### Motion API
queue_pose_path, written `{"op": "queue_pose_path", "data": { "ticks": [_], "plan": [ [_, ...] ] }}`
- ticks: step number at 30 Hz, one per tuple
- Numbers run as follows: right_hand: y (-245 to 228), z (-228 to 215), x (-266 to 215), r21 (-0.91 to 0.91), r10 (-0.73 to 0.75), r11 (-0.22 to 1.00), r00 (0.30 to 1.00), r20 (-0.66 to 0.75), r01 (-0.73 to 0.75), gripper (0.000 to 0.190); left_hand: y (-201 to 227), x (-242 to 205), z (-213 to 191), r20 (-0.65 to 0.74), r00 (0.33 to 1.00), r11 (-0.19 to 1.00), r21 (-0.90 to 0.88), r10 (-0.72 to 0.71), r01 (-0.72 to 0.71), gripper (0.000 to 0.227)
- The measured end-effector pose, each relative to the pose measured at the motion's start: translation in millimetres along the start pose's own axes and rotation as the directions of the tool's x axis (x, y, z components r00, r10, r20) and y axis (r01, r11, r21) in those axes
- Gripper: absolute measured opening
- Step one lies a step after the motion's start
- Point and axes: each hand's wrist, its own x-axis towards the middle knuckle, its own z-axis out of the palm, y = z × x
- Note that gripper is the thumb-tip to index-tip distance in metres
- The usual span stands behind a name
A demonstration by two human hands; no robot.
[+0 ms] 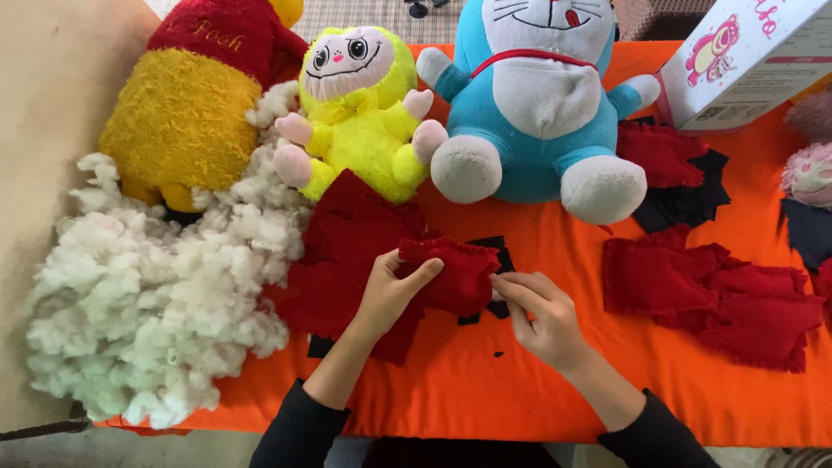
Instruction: Using a small tool to push white fiberfill stuffing into red fabric pouches as part of a toy-making process.
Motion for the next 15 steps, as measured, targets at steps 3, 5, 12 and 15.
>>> {"op": "queue_pose_path", "data": {
  "ticks": [3, 5, 12, 15],
  "plan": [
    [2.7, 0.0, -3.8, -0.037, -0.034, 0.999, 0.999, -0.019, 0.033, 0.028, -14.2, 2.6, -2.5, -0.023, 1.0, 1.0, -0.009, -0.006, 0.005, 0.013],
    [4.5, -0.8, -5.1, -0.047, -0.037, 0.998, 0.999, -0.023, 0.036, 0.032, -12.2, 2.0, -0.5, -0.02, 1.0, 1.0, -0.012, -0.007, 0.007, 0.014],
    [8.8, -0.9, -8.1, -0.082, -0.054, 0.995, 0.998, -0.026, 0.052, 0.034, -15.8, 2.2, 1.4, 0.004, 0.997, 0.997, -0.004, -0.077, 0.077, 0.017],
    [5.4, -2.8, -3.8, -0.079, -0.034, 0.996, 0.999, -0.016, 0.033, 0.035, -21.0, 6.1, -1.2, -0.035, 0.998, 0.998, -0.012, -0.058, 0.057, 0.017]
  ]
}}
